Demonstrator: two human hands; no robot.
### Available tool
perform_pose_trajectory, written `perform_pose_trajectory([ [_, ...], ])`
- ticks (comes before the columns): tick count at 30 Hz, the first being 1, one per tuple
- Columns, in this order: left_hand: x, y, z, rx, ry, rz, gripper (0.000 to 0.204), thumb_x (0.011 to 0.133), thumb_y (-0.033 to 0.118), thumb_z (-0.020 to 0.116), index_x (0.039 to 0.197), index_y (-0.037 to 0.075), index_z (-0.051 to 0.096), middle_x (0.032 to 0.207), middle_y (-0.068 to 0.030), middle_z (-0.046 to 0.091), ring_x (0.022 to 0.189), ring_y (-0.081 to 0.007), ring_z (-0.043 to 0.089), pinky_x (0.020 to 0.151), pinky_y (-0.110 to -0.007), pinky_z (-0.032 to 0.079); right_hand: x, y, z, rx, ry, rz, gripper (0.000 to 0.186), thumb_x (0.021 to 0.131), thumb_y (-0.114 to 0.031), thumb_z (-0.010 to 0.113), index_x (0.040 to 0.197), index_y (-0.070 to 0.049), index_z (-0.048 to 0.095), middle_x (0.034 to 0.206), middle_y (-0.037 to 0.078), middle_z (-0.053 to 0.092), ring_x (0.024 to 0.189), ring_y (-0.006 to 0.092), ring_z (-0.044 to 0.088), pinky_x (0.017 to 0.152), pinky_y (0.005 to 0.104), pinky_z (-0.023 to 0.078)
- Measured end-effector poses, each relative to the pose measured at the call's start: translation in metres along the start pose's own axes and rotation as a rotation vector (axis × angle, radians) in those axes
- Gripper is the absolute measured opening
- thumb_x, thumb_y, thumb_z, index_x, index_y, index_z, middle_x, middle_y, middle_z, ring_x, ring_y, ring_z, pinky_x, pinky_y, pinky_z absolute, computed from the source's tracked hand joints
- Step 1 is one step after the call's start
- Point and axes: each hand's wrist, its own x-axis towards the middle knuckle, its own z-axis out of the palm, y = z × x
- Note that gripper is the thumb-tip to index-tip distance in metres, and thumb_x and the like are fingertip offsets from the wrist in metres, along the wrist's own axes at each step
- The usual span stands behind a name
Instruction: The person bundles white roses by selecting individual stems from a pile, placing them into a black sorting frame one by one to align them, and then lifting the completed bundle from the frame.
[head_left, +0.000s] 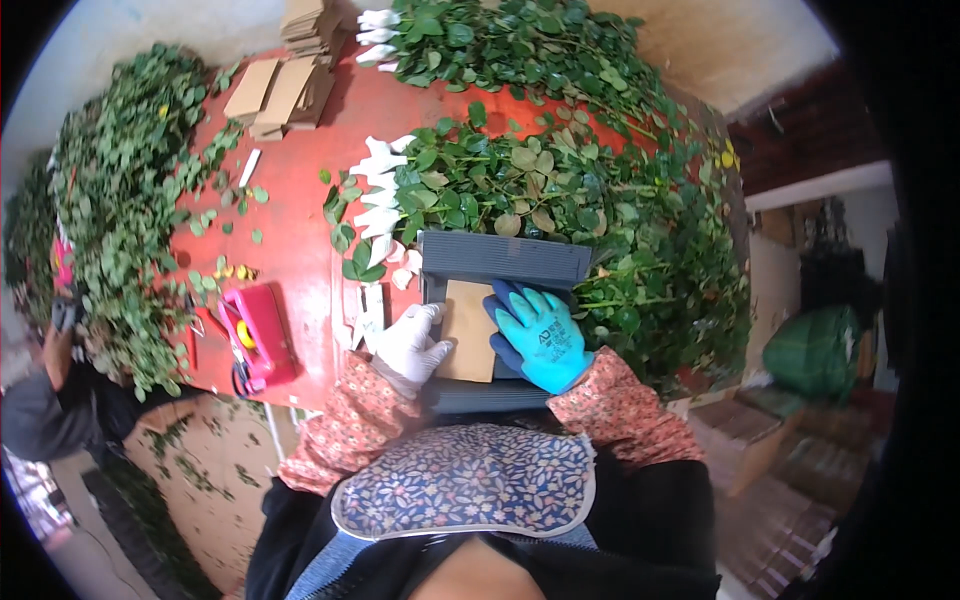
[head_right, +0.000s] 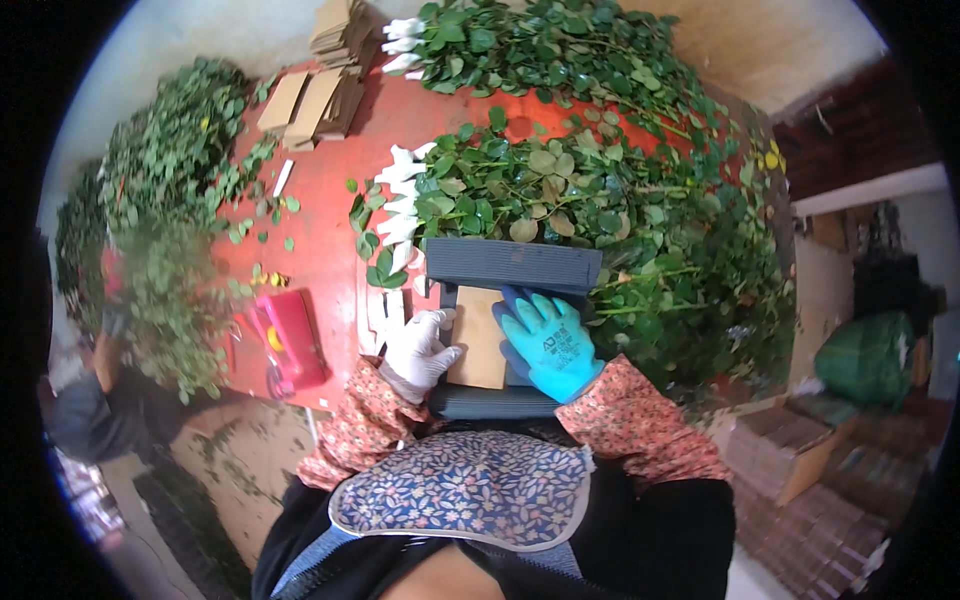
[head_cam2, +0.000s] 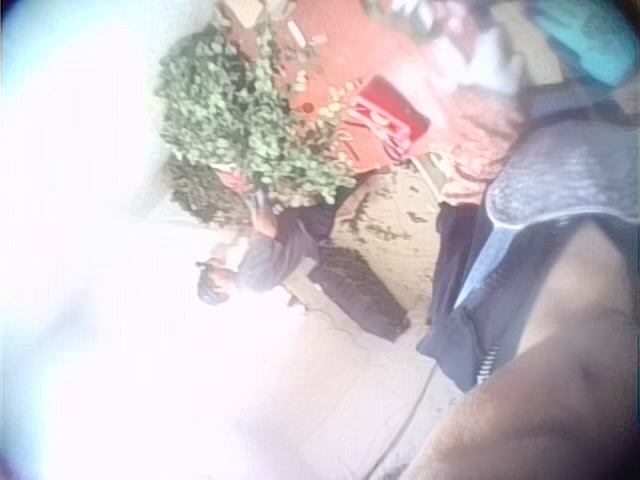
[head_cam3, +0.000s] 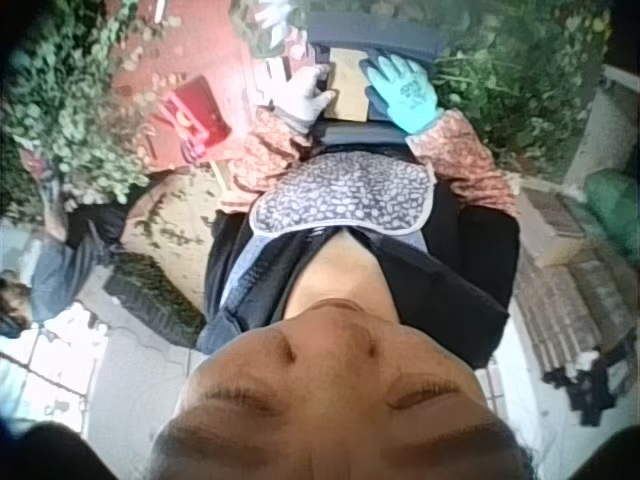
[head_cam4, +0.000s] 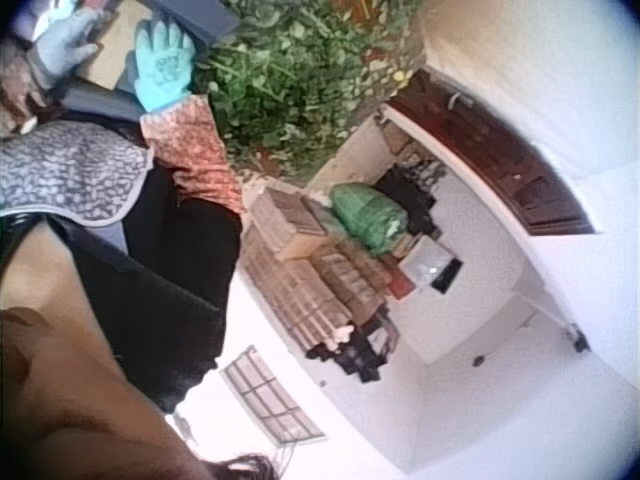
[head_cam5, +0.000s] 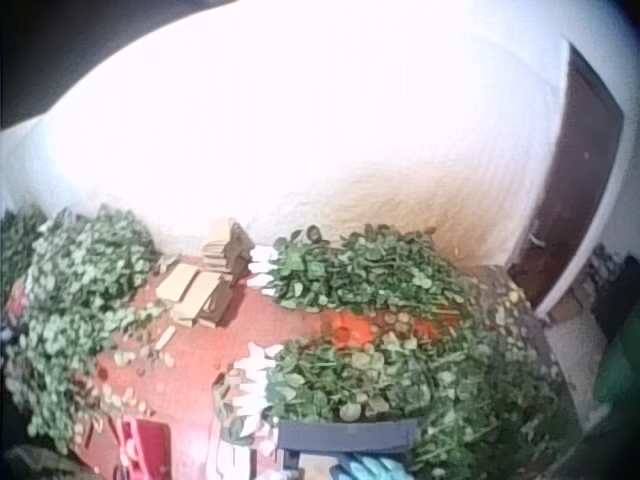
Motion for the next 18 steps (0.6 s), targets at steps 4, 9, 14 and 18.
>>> perform_pose_trajectory([
  [4, 0.007, -0.023, 0.007, 0.316, 0.227, 0.260, 0.044, 0.076, 0.015, 0.077, 0.115, 0.005, 0.058, 0.095, -0.0085, 0.063, 0.063, -0.0172, 0.062, 0.060, -0.031, 0.050, -0.014, 0.006, 0.004, -0.058, -0.020, 0.037, 0.049, 0.083, -0.026, 0.064, 0.129, -0.010, 0.056, 0.135, 0.011, 0.052, 0.116, 0.0308, 0.052, 0.095, 0.0436, 0.042],
  [9, 0.014, -0.037, 0.014, 0.010, 0.136, -0.123, 0.035, 0.078, 0.013, 0.076, 0.106, 0.006, 0.056, 0.069, -0.0018, 0.060, 0.060, -0.0140, 0.058, 0.057, -0.029, 0.048, -0.011, 0.004, 0.011, -0.002, -0.025, 0.058, 0.053, 0.082, -0.015, 0.055, 0.134, -0.010, 0.050, 0.127, 0.011, 0.054, 0.120, 0.0311, 0.049, 0.100, 0.0481, 0.036],
  [14, 0.016, -0.049, 0.023, -0.123, 0.220, -0.088, 0.029, 0.077, 0.006, 0.073, 0.101, 0.006, 0.056, 0.066, 0.0023, 0.055, 0.059, -0.0065, 0.052, 0.056, -0.024, 0.045, -0.006, -0.002, 0.001, -0.012, -0.049, 0.072, 0.051, 0.081, -0.016, 0.056, 0.131, -0.011, 0.052, 0.127, 0.010, 0.054, 0.121, 0.0300, 0.049, 0.099, 0.0473, 0.036],
  [18, 0.016, -0.058, 0.026, -0.226, 0.193, -0.160, 0.030, 0.076, 0.006, 0.074, 0.100, 0.006, 0.057, 0.066, 0.0014, 0.056, 0.059, -0.0074, 0.052, 0.056, -0.024, 0.045, 0.004, -0.028, -0.024, -0.010, -0.018, -0.085, 0.047, 0.083, -0.029, 0.061, 0.127, -0.014, 0.056, 0.140, 0.009, 0.049, 0.129, 0.0280, 0.045, 0.102, 0.0459, 0.035],
])
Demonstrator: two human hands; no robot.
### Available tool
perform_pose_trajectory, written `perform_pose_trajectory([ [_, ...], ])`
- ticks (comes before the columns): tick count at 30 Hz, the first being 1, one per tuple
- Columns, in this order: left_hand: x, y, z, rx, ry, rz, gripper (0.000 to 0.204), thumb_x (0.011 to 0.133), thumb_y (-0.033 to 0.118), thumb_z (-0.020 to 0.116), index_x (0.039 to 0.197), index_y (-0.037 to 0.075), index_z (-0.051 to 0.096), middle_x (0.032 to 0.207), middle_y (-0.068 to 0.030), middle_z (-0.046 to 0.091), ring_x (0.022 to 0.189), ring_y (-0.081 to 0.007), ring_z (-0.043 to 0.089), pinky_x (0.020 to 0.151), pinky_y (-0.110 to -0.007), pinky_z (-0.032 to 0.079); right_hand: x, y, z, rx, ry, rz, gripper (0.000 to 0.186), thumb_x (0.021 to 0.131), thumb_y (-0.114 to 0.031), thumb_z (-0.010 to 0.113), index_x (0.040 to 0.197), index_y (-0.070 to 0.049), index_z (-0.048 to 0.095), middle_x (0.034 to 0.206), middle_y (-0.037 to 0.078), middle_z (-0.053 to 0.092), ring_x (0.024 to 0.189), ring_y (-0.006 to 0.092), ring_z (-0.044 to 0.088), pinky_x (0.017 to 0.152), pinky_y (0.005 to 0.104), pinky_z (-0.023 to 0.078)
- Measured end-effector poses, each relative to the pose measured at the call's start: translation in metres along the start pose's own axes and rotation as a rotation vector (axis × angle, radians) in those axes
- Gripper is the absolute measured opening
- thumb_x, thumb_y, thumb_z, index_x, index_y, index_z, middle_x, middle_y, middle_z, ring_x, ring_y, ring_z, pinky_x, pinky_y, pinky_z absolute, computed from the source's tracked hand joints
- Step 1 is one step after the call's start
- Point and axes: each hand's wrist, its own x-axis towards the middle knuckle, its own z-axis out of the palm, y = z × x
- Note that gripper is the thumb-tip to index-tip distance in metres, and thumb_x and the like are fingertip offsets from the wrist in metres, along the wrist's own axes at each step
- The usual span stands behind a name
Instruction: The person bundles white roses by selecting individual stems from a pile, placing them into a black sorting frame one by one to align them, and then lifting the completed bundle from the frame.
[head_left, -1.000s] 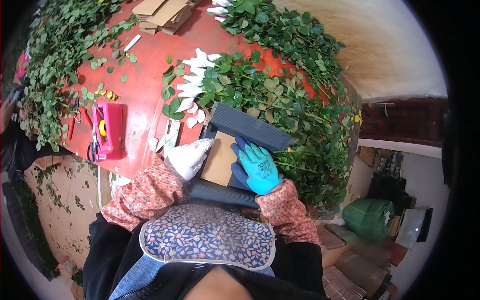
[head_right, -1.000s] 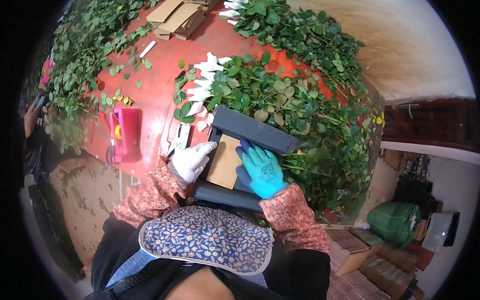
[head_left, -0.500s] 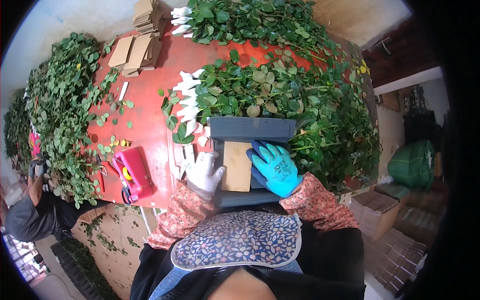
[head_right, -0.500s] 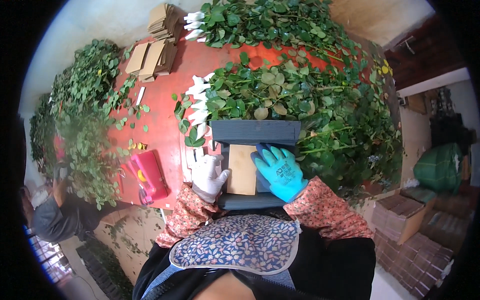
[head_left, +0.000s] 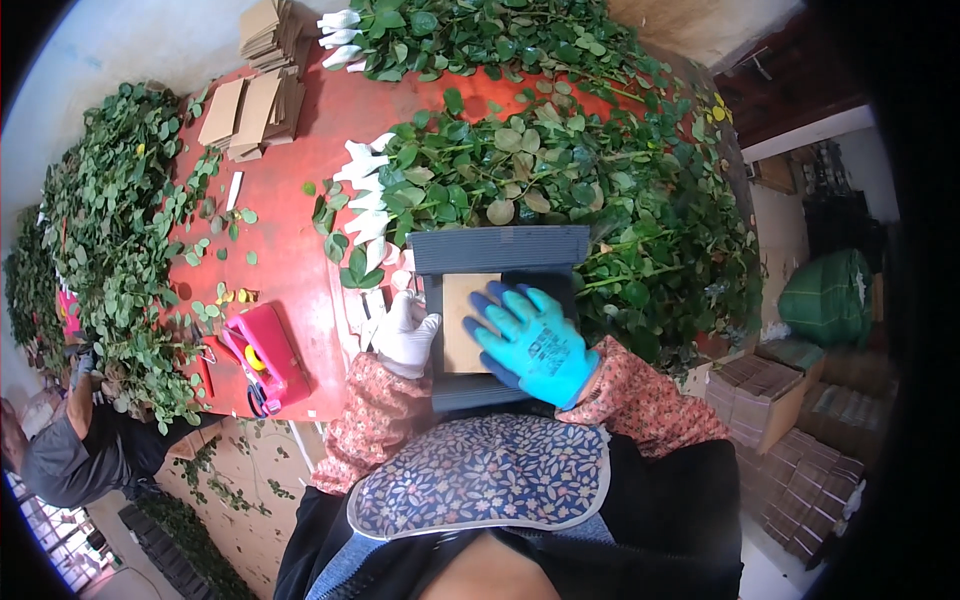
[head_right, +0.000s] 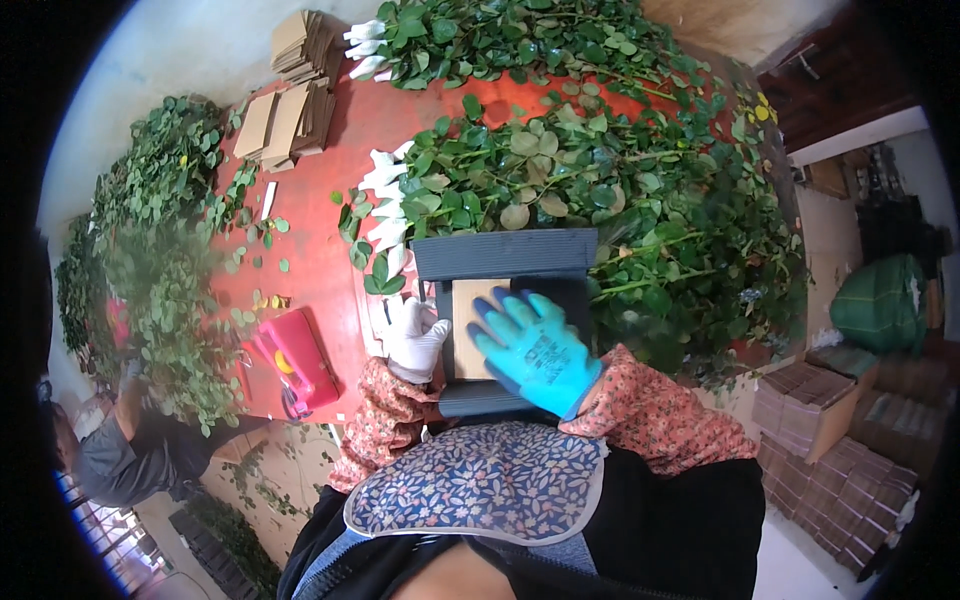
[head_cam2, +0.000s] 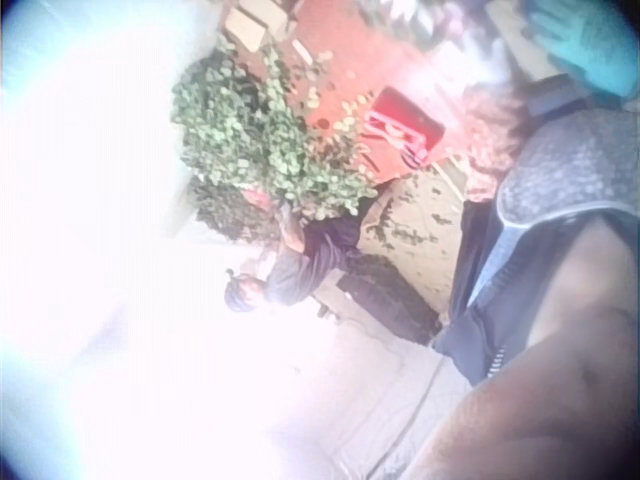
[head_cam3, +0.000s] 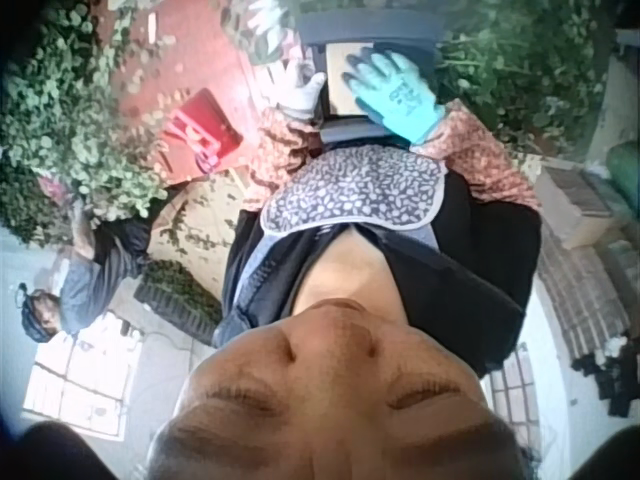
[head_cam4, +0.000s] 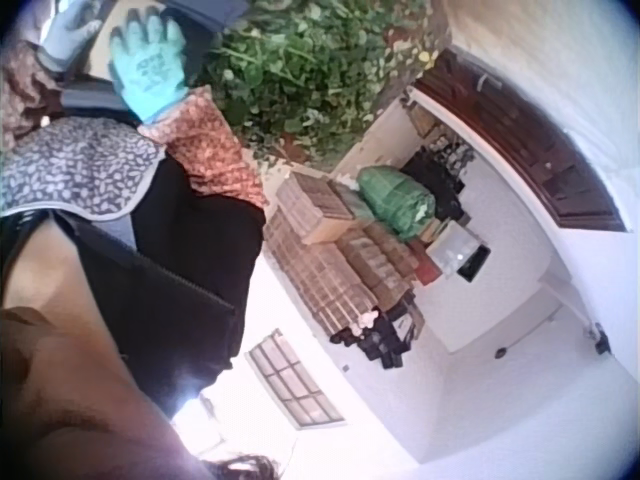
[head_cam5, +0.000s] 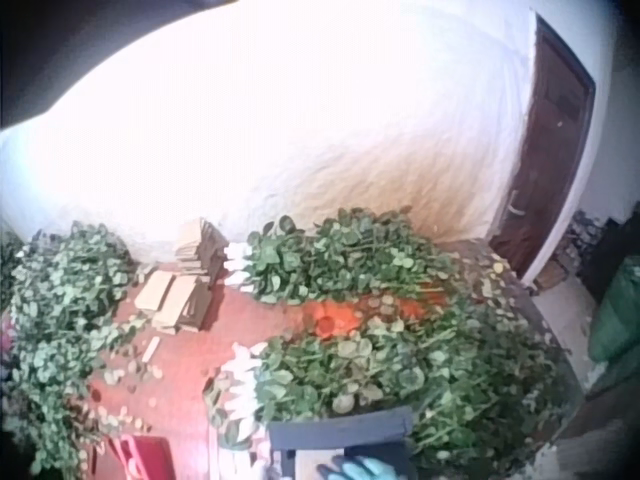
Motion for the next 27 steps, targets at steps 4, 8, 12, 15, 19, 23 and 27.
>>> perform_pose_trajectory([
  [4, 0.004, 0.002, 0.002, 0.012, -0.023, -0.016, 0.031, 0.075, 0.005, 0.074, 0.101, 0.006, 0.057, 0.066, 0.0011, 0.056, 0.059, -0.0082, 0.052, 0.055, -0.025, 0.044, 0.008, 0.004, 0.025, 0.083, -0.175, -0.095, 0.045, 0.085, -0.031, 0.058, 0.129, -0.022, 0.056, 0.144, 0.006, 0.046, 0.136, 0.0309, 0.037, 0.110, 0.0544, 0.026],
  [8, 0.004, 0.006, 0.002, -0.030, -0.030, 0.016, 0.029, 0.080, -0.001, 0.070, 0.102, 0.005, 0.053, 0.067, 0.0024, 0.051, 0.057, -0.0060, 0.046, 0.051, -0.022, 0.038, 0.007, 0.019, 0.031, 0.093, -0.182, -0.143, 0.043, 0.086, -0.028, 0.056, 0.128, -0.026, 0.057, 0.148, 0.004, 0.042, 0.139, 0.0319, 0.035, 0.110, 0.0597, 0.023],
  [12, 0.003, 0.001, 0.002, -0.048, -0.032, -0.011, 0.033, 0.078, 0.002, 0.073, 0.105, 0.004, 0.055, 0.067, 0.0017, 0.052, 0.061, -0.0082, 0.049, 0.057, -0.024, 0.042, 0.002, 0.022, 0.031, 0.065, -0.253, -0.143, 0.043, 0.087, -0.028, 0.054, 0.130, -0.027, 0.055, 0.151, 0.002, 0.039, 0.141, 0.0320, 0.031, 0.111, 0.0591, 0.022],
  [15, 0.000, 0.015, 0.000, 0.011, -0.040, -0.074, 0.034, 0.077, 0.003, 0.074, 0.106, 0.004, 0.056, 0.067, 0.0017, 0.052, 0.062, -0.0081, 0.049, 0.058, -0.024, 0.043, 0.000, 0.019, 0.038, 0.115, -0.223, -0.120, 0.046, 0.086, -0.025, 0.056, 0.132, -0.028, 0.054, 0.151, 0.002, 0.037, 0.141, 0.0324, 0.029, 0.111, 0.0581, 0.023],
  [19, 0.000, -0.012, -0.002, -0.057, -0.049, -0.097, 0.032, 0.077, 0.003, 0.074, 0.104, 0.002, 0.056, 0.069, 0.0017, 0.054, 0.059, -0.0061, 0.049, 0.055, -0.022, 0.043, 0.004, 0.027, 0.043, 0.171, -0.271, -0.141, 0.048, 0.086, -0.023, 0.056, 0.134, -0.031, 0.052, 0.153, 0.001, 0.034, 0.143, 0.0305, 0.026, 0.114, 0.0555, 0.021],
  [23, 0.000, -0.017, 0.001, -0.143, -0.054, -0.139, 0.034, 0.077, 0.001, 0.073, 0.107, 0.002, 0.057, 0.071, 0.0011, 0.057, 0.059, -0.0058, 0.050, 0.056, -0.022, 0.044, -0.002, 0.040, 0.061, 0.170, -0.268, -0.139, 0.047, 0.088, -0.025, 0.053, 0.134, -0.033, 0.051, 0.154, 0.000, 0.033, 0.144, 0.0288, 0.025, 0.116, 0.0546, 0.018],
  [27, -0.016, 0.018, -0.018, 0.007, -0.019, 0.022, 0.039, 0.075, -0.002, 0.073, 0.111, 0.001, 0.059, 0.077, 0.0003, 0.056, 0.060, -0.0070, 0.050, 0.056, -0.022, 0.044, 0.002, 0.039, 0.050, 0.152, -0.233, -0.152, 0.047, 0.087, -0.026, 0.055, 0.133, -0.033, 0.051, 0.154, 0.001, 0.033, 0.144, 0.0292, 0.026, 0.116, 0.0540, 0.019],
])
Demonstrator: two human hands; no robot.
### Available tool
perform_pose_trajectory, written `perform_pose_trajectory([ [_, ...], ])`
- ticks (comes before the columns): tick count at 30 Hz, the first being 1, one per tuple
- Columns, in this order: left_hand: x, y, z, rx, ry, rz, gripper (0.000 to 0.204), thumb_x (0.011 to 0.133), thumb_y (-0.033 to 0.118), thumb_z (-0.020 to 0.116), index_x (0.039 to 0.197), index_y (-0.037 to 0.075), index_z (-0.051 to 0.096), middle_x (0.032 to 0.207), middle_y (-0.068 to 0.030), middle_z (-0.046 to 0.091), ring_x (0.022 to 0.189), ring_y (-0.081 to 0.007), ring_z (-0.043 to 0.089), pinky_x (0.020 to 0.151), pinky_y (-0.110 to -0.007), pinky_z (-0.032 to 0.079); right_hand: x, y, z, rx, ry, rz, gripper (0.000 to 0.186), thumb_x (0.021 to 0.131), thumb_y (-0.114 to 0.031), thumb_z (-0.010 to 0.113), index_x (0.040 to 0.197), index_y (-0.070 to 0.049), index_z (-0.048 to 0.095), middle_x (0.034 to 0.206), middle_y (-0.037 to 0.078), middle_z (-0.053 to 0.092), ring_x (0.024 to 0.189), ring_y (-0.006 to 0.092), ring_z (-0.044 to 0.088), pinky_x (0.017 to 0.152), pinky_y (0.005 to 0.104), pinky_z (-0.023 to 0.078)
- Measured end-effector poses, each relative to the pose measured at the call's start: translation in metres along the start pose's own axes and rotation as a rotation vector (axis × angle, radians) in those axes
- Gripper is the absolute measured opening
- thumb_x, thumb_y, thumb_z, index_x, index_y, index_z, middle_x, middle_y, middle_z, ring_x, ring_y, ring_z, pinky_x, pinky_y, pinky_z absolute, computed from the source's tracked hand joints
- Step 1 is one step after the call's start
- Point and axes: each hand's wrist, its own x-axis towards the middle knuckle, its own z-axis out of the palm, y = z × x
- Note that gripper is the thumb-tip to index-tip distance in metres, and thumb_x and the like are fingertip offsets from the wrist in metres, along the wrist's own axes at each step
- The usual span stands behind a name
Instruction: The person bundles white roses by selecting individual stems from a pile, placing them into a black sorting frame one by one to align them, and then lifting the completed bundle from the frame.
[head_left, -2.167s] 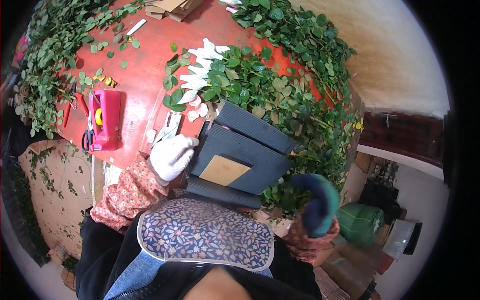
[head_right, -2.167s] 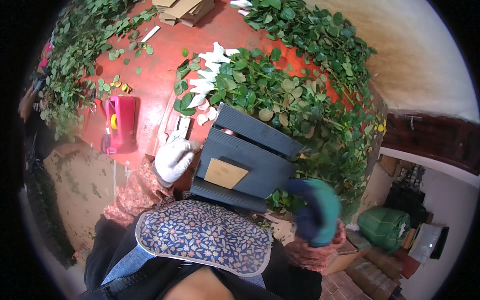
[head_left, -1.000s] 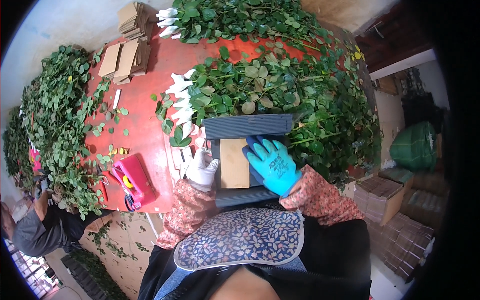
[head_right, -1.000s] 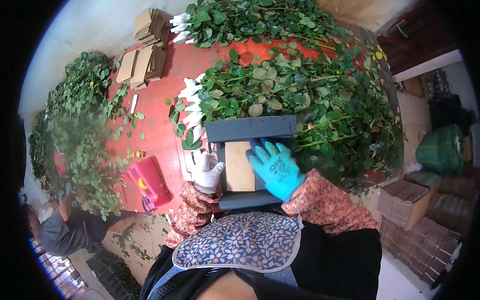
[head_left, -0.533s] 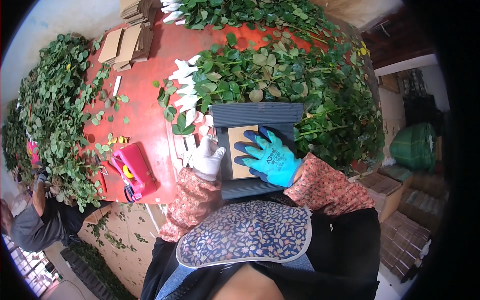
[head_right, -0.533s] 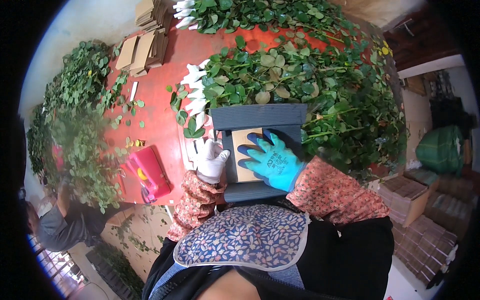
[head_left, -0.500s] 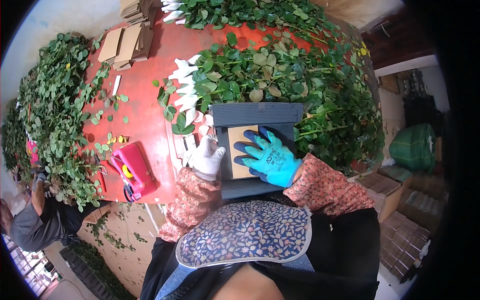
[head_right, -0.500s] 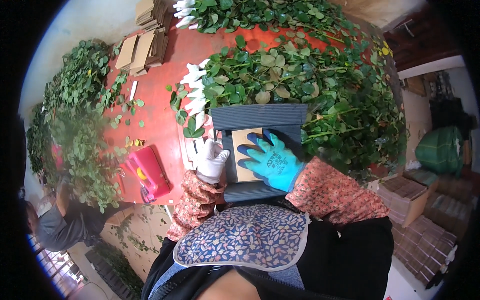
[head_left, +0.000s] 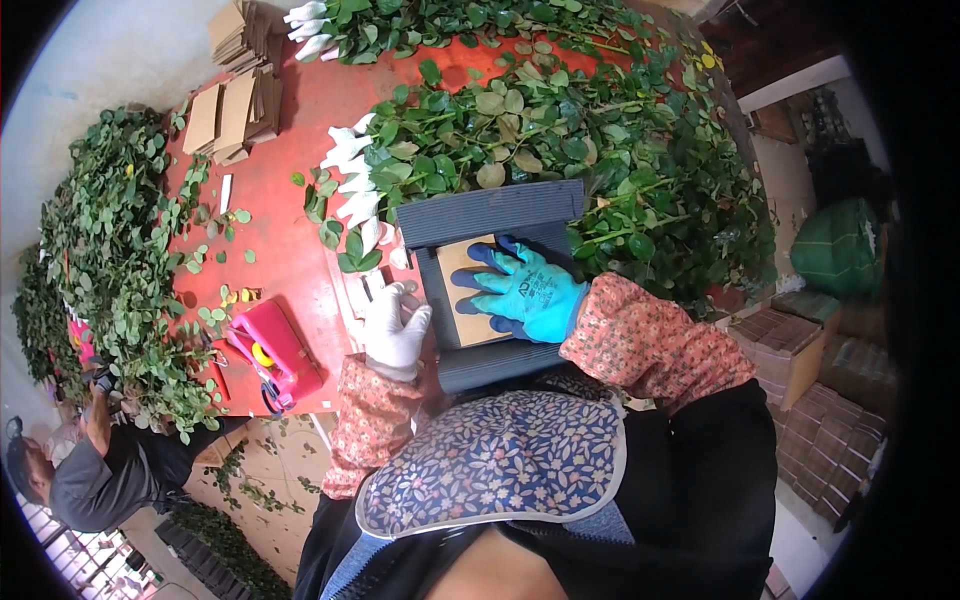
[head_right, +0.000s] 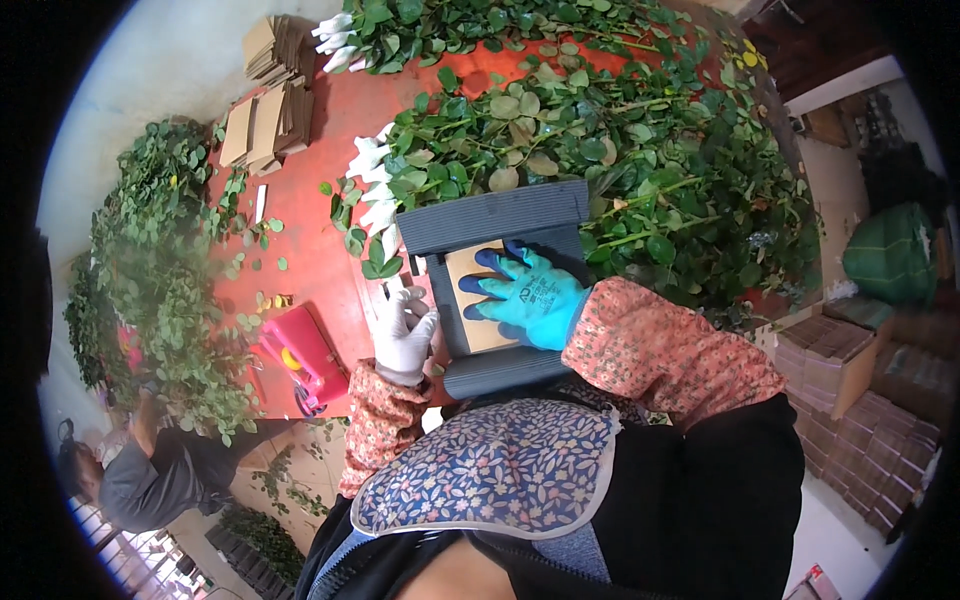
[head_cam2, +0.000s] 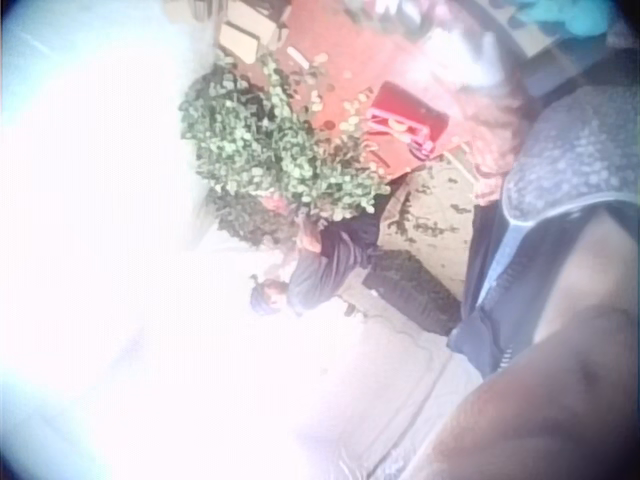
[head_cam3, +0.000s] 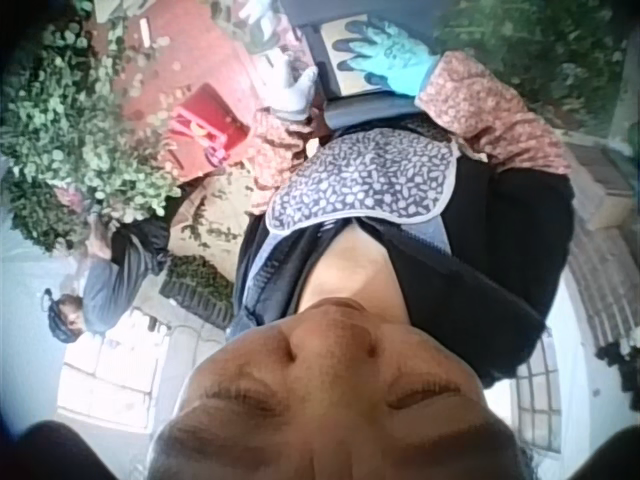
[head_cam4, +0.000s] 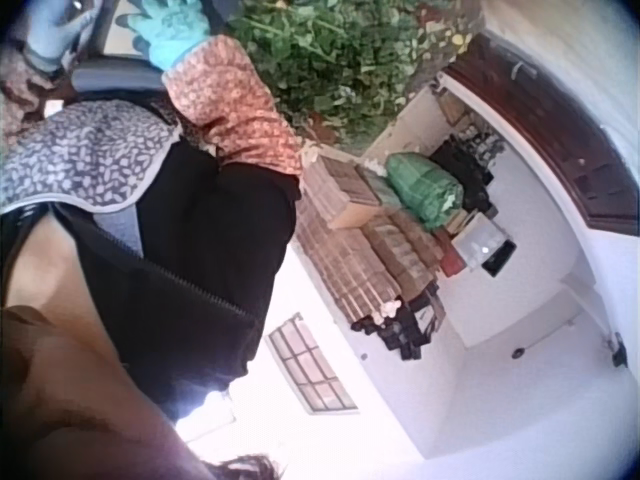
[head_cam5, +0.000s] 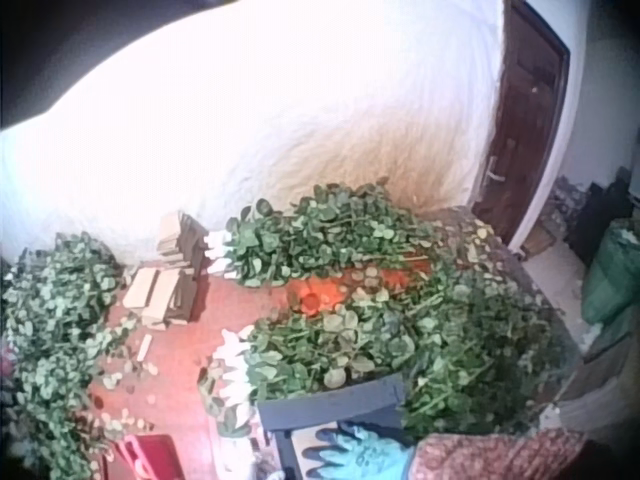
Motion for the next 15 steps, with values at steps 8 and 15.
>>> perform_pose_trajectory([
  [8, 0.004, 0.043, 0.011, 0.458, -0.298, 0.350, 0.080, 0.068, 0.018, 0.081, 0.139, 0.005, 0.045, 0.141, -0.0173, 0.047, 0.129, -0.0336, 0.048, 0.106, -0.038, 0.041, -0.001, -0.001, 0.014, -0.024, 0.018, 0.010, 0.047, 0.083, -0.035, 0.062, 0.128, -0.025, 0.055, 0.145, 0.006, 0.043, 0.142, 0.0308, 0.027, 0.115, 0.0554, 0.020],
  [15, 0.002, 0.046, 0.016, 0.432, -0.273, 0.373, 0.086, 0.066, 0.014, 0.082, 0.141, 0.003, 0.042, 0.140, -0.0177, 0.047, 0.130, -0.0322, 0.047, 0.105, -0.035, 0.042, 0.000, -0.016, -0.002, -0.045, -0.049, 0.028, 0.053, 0.085, -0.035, 0.061, 0.134, -0.017, 0.051, 0.147, 0.008, 0.041, 0.143, 0.0330, 0.026, 0.116, 0.0551, 0.018],
])
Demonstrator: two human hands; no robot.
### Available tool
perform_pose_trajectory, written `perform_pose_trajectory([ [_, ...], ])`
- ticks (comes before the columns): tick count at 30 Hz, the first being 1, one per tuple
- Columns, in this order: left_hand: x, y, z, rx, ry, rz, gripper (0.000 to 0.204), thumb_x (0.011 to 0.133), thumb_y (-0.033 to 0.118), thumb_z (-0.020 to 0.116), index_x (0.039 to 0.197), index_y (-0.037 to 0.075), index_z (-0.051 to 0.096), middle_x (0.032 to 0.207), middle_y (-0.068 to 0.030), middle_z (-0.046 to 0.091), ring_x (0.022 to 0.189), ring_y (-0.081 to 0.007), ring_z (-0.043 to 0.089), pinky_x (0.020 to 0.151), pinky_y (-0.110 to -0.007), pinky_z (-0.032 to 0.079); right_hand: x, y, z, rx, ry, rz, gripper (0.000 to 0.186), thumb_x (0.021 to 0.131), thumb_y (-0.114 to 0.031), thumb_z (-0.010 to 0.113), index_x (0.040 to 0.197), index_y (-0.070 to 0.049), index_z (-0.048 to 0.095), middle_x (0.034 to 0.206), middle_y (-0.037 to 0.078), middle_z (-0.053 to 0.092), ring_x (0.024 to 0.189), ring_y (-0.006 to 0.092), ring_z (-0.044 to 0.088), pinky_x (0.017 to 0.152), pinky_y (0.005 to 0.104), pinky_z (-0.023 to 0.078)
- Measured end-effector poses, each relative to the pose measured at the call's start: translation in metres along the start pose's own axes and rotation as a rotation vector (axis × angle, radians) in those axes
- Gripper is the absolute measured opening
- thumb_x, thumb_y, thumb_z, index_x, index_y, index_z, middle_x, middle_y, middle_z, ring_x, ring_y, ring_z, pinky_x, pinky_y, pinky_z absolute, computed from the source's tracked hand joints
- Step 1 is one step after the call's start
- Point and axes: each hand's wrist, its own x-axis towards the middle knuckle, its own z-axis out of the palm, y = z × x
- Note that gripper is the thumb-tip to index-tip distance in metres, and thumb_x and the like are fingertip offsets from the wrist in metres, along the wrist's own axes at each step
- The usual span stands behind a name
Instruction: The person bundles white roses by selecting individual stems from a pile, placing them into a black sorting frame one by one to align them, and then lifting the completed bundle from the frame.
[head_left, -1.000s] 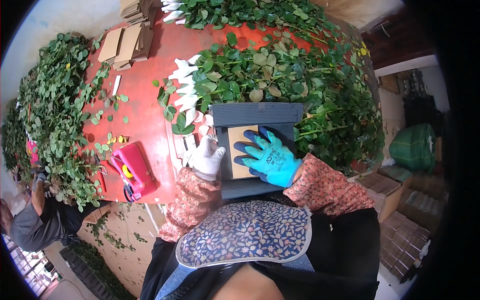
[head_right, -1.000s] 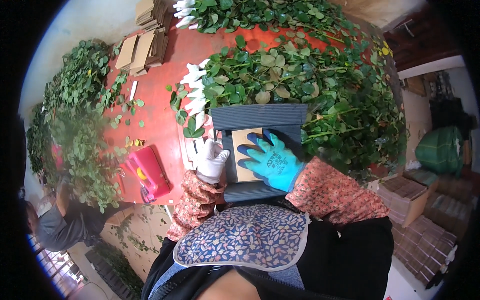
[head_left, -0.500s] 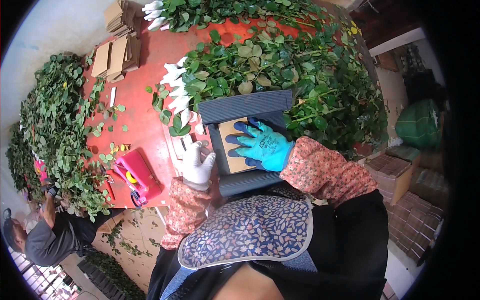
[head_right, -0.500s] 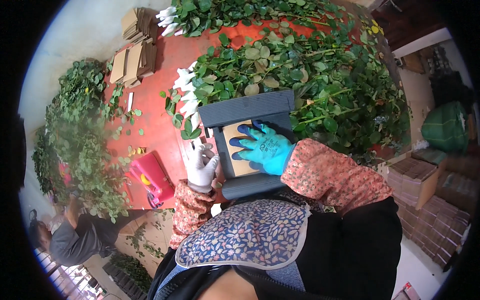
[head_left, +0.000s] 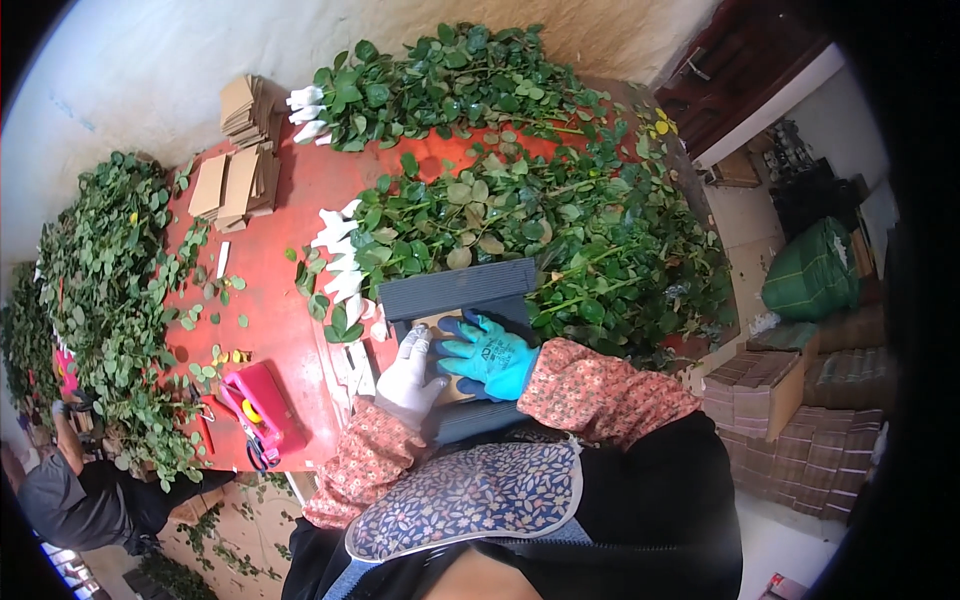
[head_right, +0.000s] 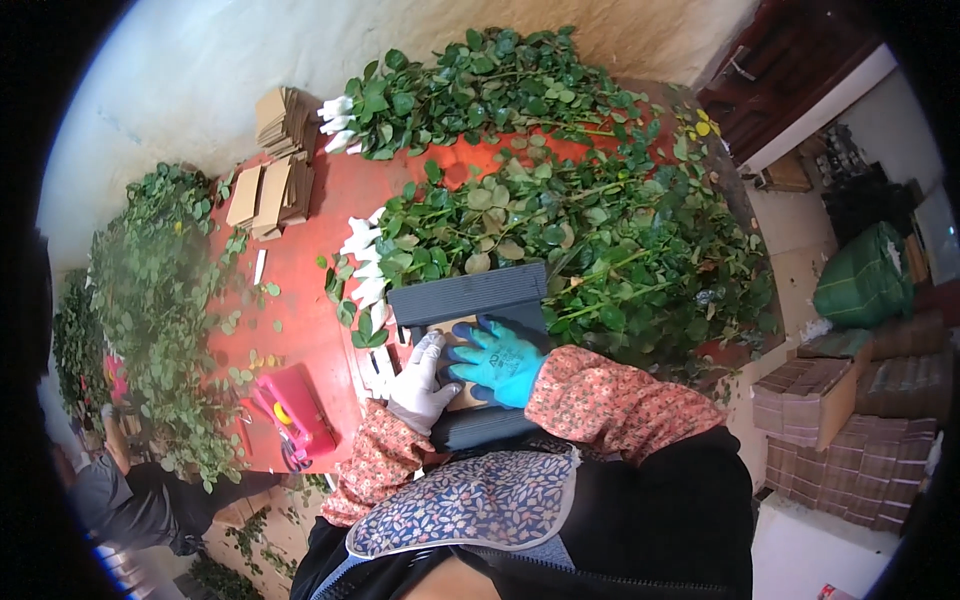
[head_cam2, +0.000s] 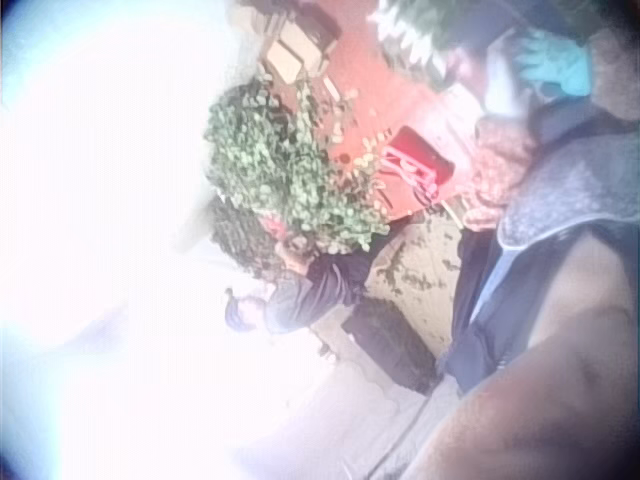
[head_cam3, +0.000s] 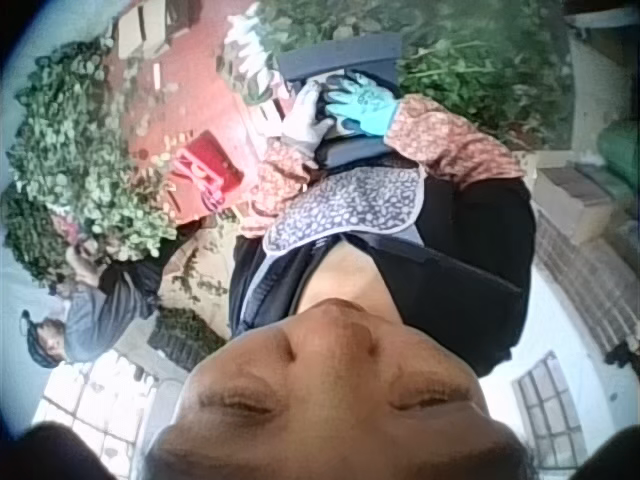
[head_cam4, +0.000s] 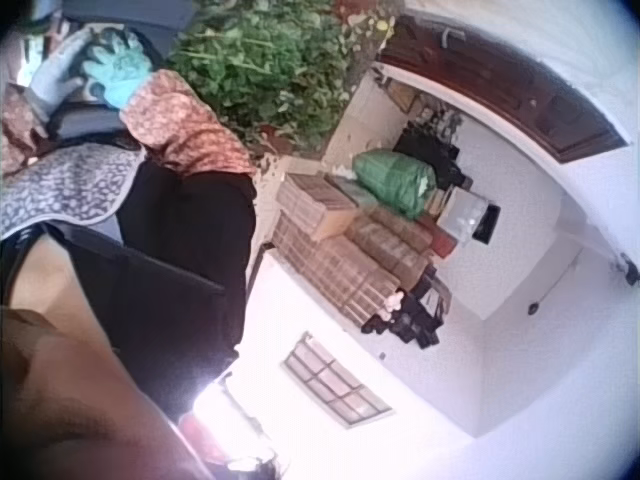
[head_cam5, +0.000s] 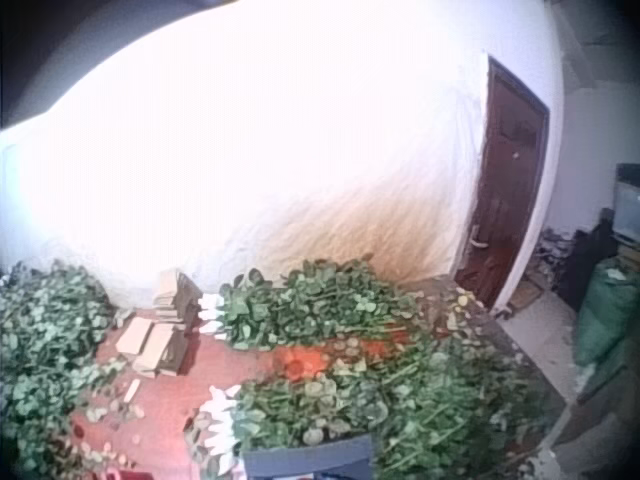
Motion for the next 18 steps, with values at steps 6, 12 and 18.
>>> perform_pose_trajectory([
  [6, 0.015, 0.019, -0.002, 0.084, -0.039, -0.079, 0.094, 0.062, 0.021, 0.085, 0.142, 0.006, 0.039, 0.139, -0.0171, 0.047, 0.124, -0.0332, 0.051, 0.099, -0.037, 0.047, -0.003, 0.006, 0.006, -0.007, 0.041, 0.045, 0.056, 0.093, -0.038, 0.050, 0.141, -0.011, 0.044, 0.151, 0.009, 0.036, 0.146, 0.0302, 0.021, 0.119, 0.0524, 0.010],
  [12, 0.020, 0.022, -0.006, 0.196, -0.127, -0.160, 0.091, 0.062, 0.024, 0.085, 0.140, 0.008, 0.042, 0.134, -0.0132, 0.049, 0.108, -0.0319, 0.061, 0.088, -0.038, 0.052, -0.015, -0.008, -0.008, 0.073, 0.315, 0.063, 0.056, 0.088, -0.038, 0.057, 0.135, -0.009, 0.048, 0.134, 0.010, 0.052, 0.127, 0.0264, 0.046, 0.107, 0.0446, 0.033],
  [18, 0.027, 0.038, -0.016, 0.272, -0.178, -0.139, 0.087, 0.066, 0.030, 0.082, 0.140, 0.006, 0.042, 0.138, -0.0143, 0.046, 0.102, -0.0313, 0.063, 0.081, -0.038, 0.053, -0.052, -0.021, -0.008, 0.109, 0.272, -0.144, 0.040, 0.085, -0.037, 0.063, 0.112, -0.009, 0.063, 0.116, 0.010, 0.060, 0.113, 0.0286, 0.055, 0.095, 0.0414, 0.043],
])
